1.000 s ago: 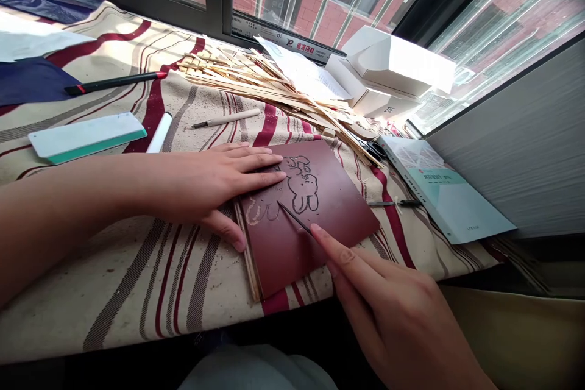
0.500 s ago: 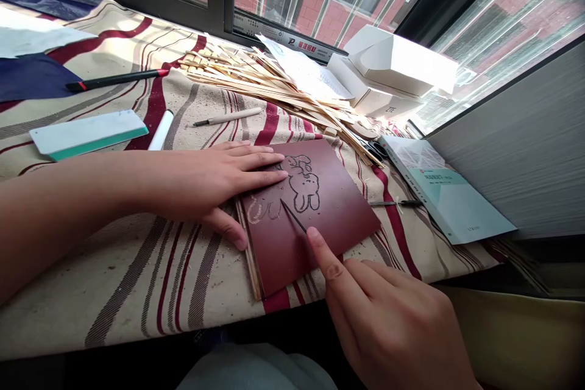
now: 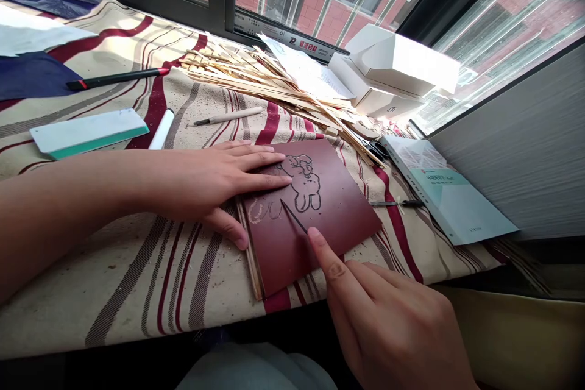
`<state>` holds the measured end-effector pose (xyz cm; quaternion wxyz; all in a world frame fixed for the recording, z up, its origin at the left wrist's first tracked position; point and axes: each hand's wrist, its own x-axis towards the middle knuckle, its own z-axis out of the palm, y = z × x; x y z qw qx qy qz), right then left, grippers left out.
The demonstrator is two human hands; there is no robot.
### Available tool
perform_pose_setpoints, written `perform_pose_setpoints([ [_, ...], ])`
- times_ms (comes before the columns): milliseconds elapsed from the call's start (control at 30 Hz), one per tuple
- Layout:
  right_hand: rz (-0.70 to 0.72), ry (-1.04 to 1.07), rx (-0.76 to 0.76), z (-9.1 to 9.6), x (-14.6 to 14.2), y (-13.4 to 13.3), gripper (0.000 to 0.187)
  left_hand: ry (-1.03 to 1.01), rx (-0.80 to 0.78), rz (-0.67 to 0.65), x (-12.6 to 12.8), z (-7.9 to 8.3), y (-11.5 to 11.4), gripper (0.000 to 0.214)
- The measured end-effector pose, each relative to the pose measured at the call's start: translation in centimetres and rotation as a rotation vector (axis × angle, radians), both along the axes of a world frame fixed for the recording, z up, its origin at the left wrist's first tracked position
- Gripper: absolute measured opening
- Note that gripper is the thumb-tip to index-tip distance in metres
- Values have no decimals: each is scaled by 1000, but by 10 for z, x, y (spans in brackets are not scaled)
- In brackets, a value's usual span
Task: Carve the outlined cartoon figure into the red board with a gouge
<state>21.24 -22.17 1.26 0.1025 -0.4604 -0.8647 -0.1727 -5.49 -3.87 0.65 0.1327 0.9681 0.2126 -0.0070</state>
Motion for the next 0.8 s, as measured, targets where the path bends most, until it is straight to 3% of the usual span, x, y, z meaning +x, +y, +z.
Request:
perform_pose_setpoints([
  [533, 72, -286, 68, 14, -17, -2, 52, -24, -27, -18, 1, 3, 2, 90],
  [800, 72, -310, 41, 17, -20, -2, 54, 39, -58, 65, 4, 7, -3, 124],
])
